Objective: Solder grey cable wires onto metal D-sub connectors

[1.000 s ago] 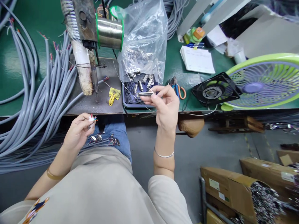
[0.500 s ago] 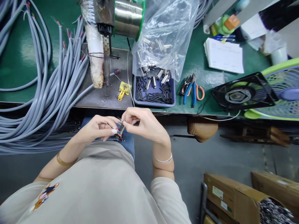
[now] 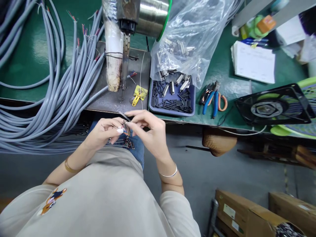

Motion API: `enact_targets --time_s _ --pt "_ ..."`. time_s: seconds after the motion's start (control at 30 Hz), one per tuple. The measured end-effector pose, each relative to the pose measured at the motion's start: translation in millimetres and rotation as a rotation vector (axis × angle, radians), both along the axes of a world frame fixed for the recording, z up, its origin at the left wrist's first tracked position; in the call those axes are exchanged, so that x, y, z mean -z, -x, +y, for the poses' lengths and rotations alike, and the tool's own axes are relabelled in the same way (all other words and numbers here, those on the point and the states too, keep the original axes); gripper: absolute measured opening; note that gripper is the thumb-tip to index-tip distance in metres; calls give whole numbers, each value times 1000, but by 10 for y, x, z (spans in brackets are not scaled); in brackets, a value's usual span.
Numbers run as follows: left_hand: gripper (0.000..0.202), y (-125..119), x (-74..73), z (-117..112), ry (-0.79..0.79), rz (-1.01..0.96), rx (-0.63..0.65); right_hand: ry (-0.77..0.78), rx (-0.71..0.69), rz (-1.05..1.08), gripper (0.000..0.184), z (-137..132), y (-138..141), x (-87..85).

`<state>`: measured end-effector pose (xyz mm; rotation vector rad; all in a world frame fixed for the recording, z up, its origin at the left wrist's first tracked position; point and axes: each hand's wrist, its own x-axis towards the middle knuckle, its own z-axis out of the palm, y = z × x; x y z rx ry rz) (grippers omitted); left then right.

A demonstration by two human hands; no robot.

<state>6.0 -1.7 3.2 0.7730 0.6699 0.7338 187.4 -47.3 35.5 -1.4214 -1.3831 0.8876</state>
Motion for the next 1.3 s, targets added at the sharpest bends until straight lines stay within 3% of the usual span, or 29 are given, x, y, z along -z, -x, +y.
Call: enact_targets --time_s 0.07,0.13,0.3,0.47,0.77,0.97,1.17,1.3 --pt "13 -3 -20 23 26 -21 -142 -183 266 -20 13 -58 54 110" --pt "14 -4 -50 51 61 -50 -234 -345 356 -40 6 -107 111 233" --pt "14 -10 -86 78 111 -112 -226 -493 138 -195 25 -103 292 480" --pt "12 -15 -49 93 103 -131 -206 -649 212 -313 20 15 377 555" --pt "13 -44 -63 92 121 -114 -161 -706 249 -369 19 51 358 553" --pt "14 -40 29 119 -88 82 -373 -690 427 -360 23 69 193 483" --pt "12 -88 24 184 -263 136 -346 -505 242 -313 17 71 144 487" --pt "11 -139 25 218 -308 131 -353 -418 214 -209 7 98 175 483"
